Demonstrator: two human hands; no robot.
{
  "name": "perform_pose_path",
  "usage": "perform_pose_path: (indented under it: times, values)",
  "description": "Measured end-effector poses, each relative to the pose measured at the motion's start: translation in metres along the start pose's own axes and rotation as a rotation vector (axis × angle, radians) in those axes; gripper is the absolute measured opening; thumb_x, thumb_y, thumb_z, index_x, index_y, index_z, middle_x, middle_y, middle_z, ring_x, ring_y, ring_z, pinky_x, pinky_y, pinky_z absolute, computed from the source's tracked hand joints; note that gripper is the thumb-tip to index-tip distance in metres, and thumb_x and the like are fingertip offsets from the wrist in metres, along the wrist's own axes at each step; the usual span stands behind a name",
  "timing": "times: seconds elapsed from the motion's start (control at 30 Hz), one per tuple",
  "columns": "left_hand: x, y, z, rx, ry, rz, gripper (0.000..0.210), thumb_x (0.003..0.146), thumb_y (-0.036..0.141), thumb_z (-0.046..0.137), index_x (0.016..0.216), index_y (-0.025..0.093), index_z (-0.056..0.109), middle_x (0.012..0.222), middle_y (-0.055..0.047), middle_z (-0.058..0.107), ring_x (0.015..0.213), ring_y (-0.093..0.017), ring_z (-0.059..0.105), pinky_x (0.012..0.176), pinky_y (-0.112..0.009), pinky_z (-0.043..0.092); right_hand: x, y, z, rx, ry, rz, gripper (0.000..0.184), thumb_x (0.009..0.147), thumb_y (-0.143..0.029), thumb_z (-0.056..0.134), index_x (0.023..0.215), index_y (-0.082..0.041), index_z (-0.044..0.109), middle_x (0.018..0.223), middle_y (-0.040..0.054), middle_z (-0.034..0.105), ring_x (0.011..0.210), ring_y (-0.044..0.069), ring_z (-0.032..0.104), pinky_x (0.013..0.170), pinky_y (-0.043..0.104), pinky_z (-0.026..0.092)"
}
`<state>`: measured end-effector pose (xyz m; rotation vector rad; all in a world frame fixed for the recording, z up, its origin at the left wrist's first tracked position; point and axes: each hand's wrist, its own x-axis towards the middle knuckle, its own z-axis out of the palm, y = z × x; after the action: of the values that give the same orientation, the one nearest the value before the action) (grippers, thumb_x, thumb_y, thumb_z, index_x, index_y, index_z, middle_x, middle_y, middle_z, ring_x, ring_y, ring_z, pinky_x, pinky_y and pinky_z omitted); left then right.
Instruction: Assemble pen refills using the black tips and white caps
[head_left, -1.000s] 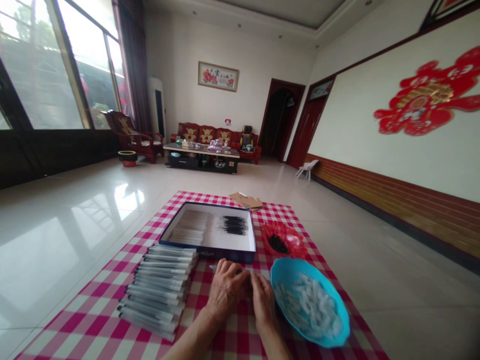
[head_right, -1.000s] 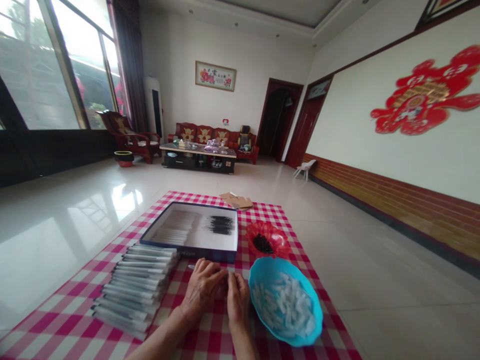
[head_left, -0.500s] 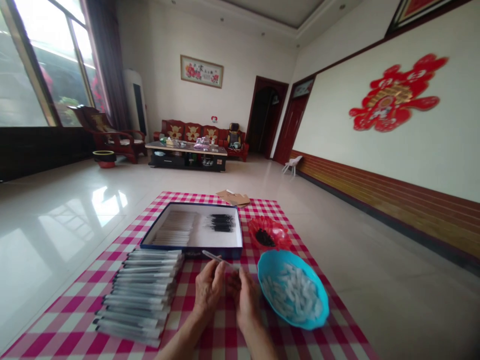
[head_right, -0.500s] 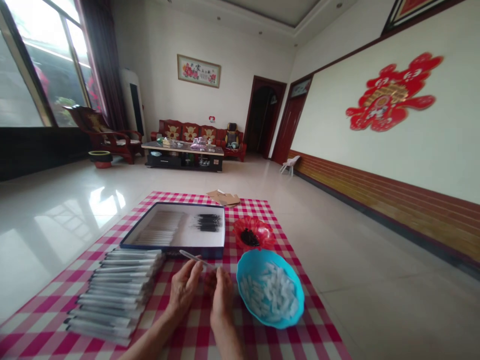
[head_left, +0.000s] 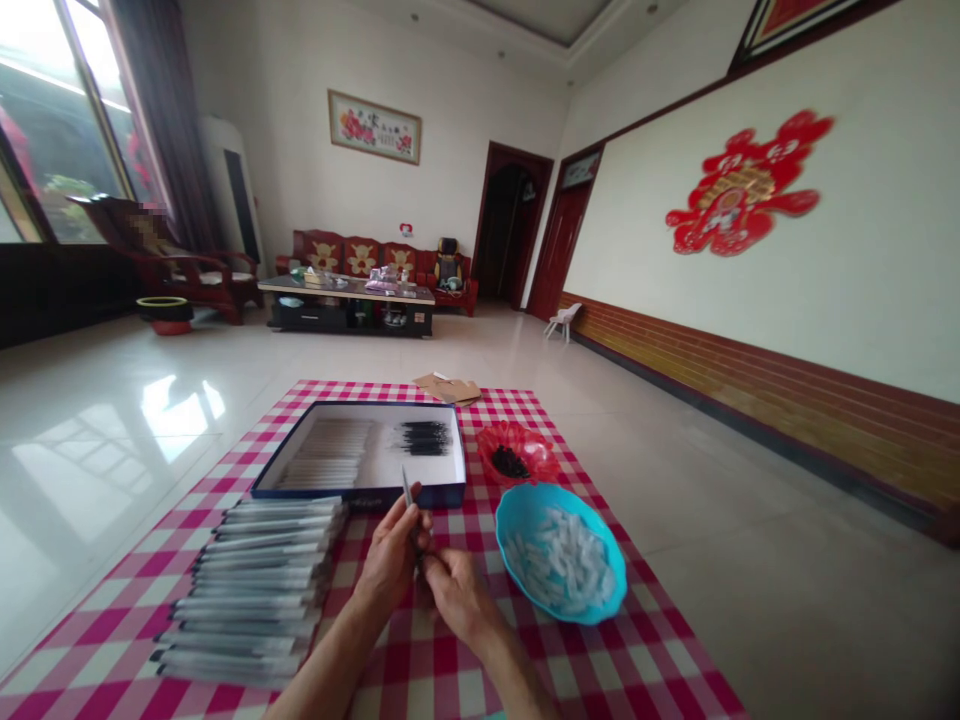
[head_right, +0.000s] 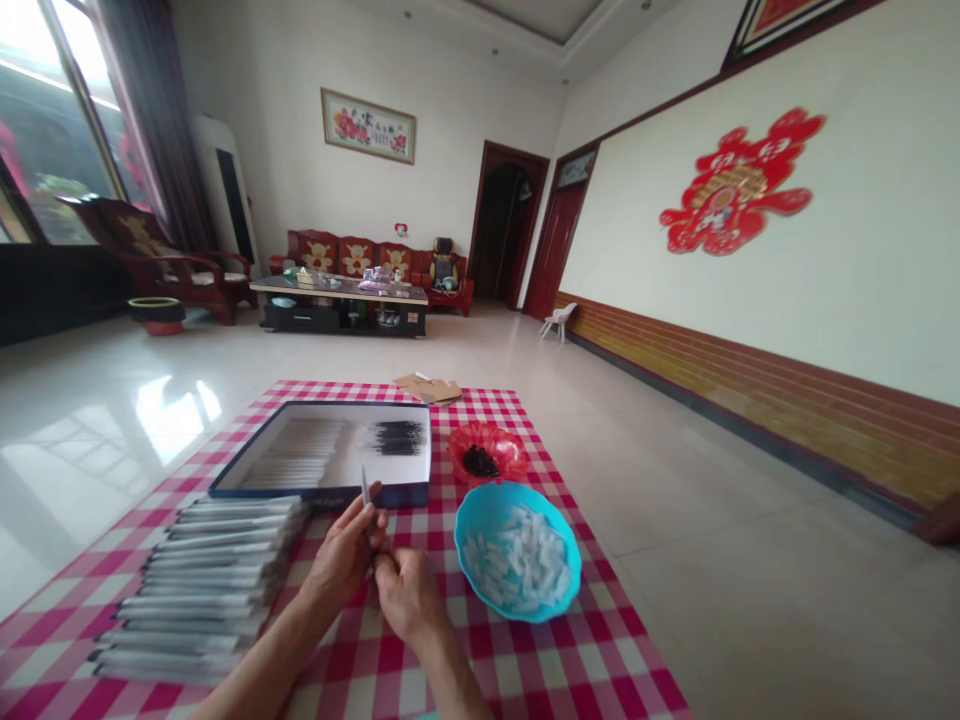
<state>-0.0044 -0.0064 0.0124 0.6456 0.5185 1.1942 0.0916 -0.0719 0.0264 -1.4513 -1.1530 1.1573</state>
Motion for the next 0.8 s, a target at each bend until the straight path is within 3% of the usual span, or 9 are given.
perform_pose_path:
  times: [0.13,0.23,0.3,0.37,0.57,0.7,0.8]
  values:
    - [-0.001,-0.004,0.001,0.22,-0.073,0.018,0.058,0.075,0.044,0.069,0.125,0.017,0.055,0.054,0.009,0.045,0.039,-0.003,0.03,0.038,-0.015,0.023,-0.019,-0.029,-0.036,-0.262,-0.03,-0.145,0.02,0.08,-0.026,0.053,0.067,-0.017,0.065,0.053,-0.0024,0.059,0.049,0.01,0.051,0.048,0.021,0.033]
    - [-0.002,-0.01,0.001,0.473,-0.099,0.086,0.056,0.077,0.052,0.063,0.116,0.013,0.064,0.047,0.009,0.038,0.039,-0.005,0.028,0.038,-0.017,0.022,-0.02,-0.046,-0.076,-0.642,0.14,-0.31,0.02,0.081,-0.021,0.049,0.076,-0.019,0.068,0.071,0.0011,0.068,0.065,0.014,0.058,0.059,0.022,0.038]
    - [-0.003,-0.014,0.0,0.672,-0.064,0.212,0.05,0.078,0.051,0.062,0.108,0.012,0.069,0.047,0.006,0.043,0.042,-0.008,0.036,0.041,-0.019,0.027,-0.011,-0.046,-0.101,-0.797,0.252,-0.261,0.02,0.077,-0.016,0.051,0.073,-0.02,0.07,0.074,0.0029,0.07,0.069,0.016,0.06,0.064,0.024,0.038]
    - [-0.004,-0.016,-0.001,0.874,-0.035,0.351,0.04,0.08,0.045,0.06,0.105,0.015,0.072,0.051,0.003,0.054,0.047,-0.011,0.047,0.046,-0.02,0.034,0.0,-0.039,-0.118,-0.854,0.292,-0.2,0.022,0.071,-0.01,0.054,0.057,-0.02,0.067,0.062,0.0037,0.068,0.062,0.017,0.059,0.062,0.027,0.036]
    - [-0.008,-0.018,-0.001,1.168,-0.162,0.561,0.03,0.088,0.03,0.051,0.11,0.022,0.069,0.07,-0.002,0.071,0.059,-0.016,0.064,0.057,-0.022,0.046,0.023,-0.011,-0.124,-0.856,0.388,-0.075,0.027,0.058,-0.004,0.062,0.038,-0.02,0.054,0.048,0.0056,0.062,0.059,0.021,0.06,0.061,0.031,0.034]
    - [-0.009,-0.018,-0.001,1.214,-0.18,0.596,0.029,0.089,0.028,0.049,0.11,0.021,0.068,0.071,-0.004,0.072,0.059,-0.017,0.066,0.058,-0.022,0.048,0.027,-0.01,-0.122,-0.731,0.416,-0.07,0.025,0.053,-0.002,0.061,0.038,-0.02,0.052,0.042,0.0014,0.056,0.055,0.018,0.057,0.061,0.031,0.034]
    - [-0.009,-0.019,-0.001,1.218,-0.194,0.608,0.03,0.091,0.029,0.047,0.111,0.021,0.067,0.072,-0.005,0.072,0.059,-0.016,0.065,0.058,-0.022,0.049,0.026,-0.018,-0.126,-0.57,0.408,-0.123,0.017,0.06,-0.011,0.063,0.047,-0.021,0.057,0.048,-0.0011,0.058,0.056,0.016,0.055,0.06,0.029,0.036]
